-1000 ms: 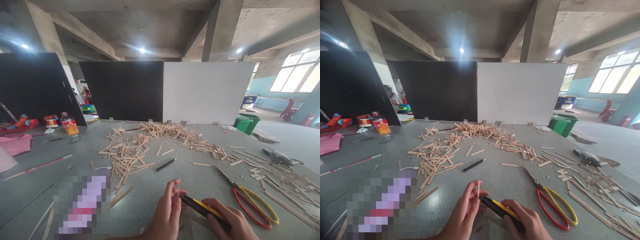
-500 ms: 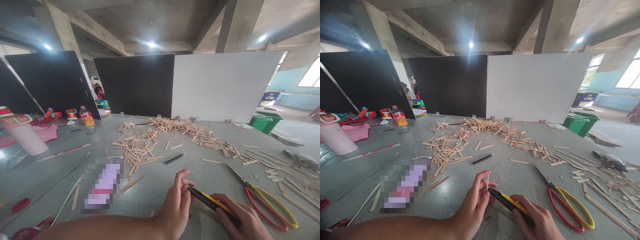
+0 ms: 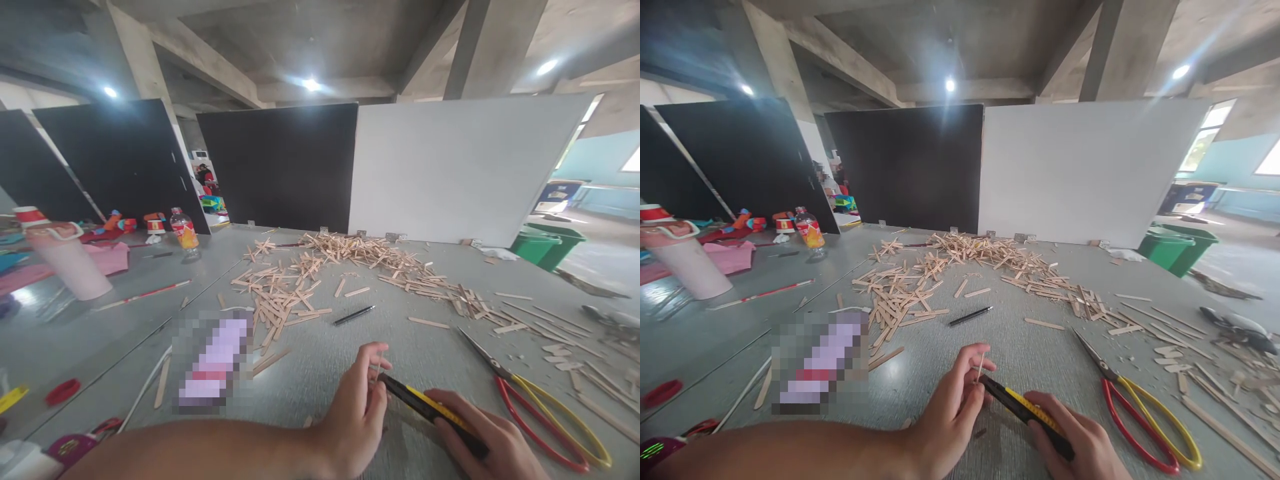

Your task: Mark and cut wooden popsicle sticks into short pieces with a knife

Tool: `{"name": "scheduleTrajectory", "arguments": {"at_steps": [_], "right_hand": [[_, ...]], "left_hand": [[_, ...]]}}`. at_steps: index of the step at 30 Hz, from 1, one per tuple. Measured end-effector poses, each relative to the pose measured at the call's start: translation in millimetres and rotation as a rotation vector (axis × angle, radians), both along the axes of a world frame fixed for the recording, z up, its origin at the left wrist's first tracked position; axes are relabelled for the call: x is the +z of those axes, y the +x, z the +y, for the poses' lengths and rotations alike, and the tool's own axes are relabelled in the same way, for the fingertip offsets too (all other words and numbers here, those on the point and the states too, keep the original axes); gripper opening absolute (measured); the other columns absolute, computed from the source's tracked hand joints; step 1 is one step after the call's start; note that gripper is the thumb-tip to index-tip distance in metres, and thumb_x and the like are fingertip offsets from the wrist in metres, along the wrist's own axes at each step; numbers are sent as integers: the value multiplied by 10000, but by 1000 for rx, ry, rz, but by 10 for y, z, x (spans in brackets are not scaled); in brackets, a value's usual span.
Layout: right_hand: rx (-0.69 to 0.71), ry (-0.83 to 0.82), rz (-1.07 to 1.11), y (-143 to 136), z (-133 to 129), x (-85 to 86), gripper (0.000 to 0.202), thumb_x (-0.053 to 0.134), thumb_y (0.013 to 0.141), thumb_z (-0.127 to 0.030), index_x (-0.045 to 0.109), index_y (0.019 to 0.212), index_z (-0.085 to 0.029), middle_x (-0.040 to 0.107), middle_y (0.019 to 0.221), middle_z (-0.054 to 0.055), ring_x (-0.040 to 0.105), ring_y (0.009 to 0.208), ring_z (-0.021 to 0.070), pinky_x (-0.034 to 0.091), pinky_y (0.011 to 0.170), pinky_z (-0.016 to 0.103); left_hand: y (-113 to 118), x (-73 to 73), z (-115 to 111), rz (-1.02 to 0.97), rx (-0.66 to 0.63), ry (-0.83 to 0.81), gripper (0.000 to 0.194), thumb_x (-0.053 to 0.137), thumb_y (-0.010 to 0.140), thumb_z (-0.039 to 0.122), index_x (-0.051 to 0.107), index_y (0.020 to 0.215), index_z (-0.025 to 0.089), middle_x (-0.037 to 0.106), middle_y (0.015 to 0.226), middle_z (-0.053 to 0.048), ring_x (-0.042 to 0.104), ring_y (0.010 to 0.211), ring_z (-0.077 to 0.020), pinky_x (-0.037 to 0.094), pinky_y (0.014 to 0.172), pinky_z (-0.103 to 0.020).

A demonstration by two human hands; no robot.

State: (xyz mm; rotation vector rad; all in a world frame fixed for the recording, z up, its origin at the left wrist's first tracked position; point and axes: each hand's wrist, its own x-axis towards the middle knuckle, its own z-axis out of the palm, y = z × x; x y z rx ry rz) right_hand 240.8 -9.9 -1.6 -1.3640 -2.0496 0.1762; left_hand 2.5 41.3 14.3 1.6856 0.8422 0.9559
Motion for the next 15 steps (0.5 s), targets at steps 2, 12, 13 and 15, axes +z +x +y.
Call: {"name": "scheduleTrajectory", "arguments": {"at_steps": [2, 12, 13, 15], "right_hand": [[3, -1, -9, -3, 8, 4, 264, 568, 1027, -391, 721, 1177, -238, 820, 1079, 71, 806, 852, 190, 626, 730, 172], [-19, 1, 16, 4, -12, -40, 271, 560, 1025, -398, 712, 1188, -242, 822, 1021, 80, 803, 813, 202, 634, 710, 204], [-15, -2, 9, 2, -13, -38, 270, 556, 1028, -390, 710, 1192, -241, 821, 1026, 81, 802, 817, 200, 633, 710, 202], [-9, -9, -6, -7, -13, -23, 269, 543, 1036, -379, 707, 1199, -241, 817, 1049, 84, 801, 837, 194, 630, 723, 198]], "left_hand": [[-1, 21, -2, 19, -1, 8, 391, 433, 1030, 258, 458, 1421, 265, 576, 1320, -117, 591, 1096, -238, 463, 1036, -455], [6, 20, -4, 33, 20, -11, 368, 420, 1018, 215, 410, 1385, 245, 559, 1337, -142, 578, 1164, -250, 439, 1061, -471], [7, 20, -3, 33, 20, -14, 368, 418, 1016, 211, 405, 1383, 241, 557, 1335, -144, 580, 1161, -249, 441, 1057, -471], [10, 23, -2, 29, 20, -19, 372, 411, 1012, 203, 393, 1383, 234, 552, 1334, -150, 589, 1143, -244, 448, 1048, -469]]}}
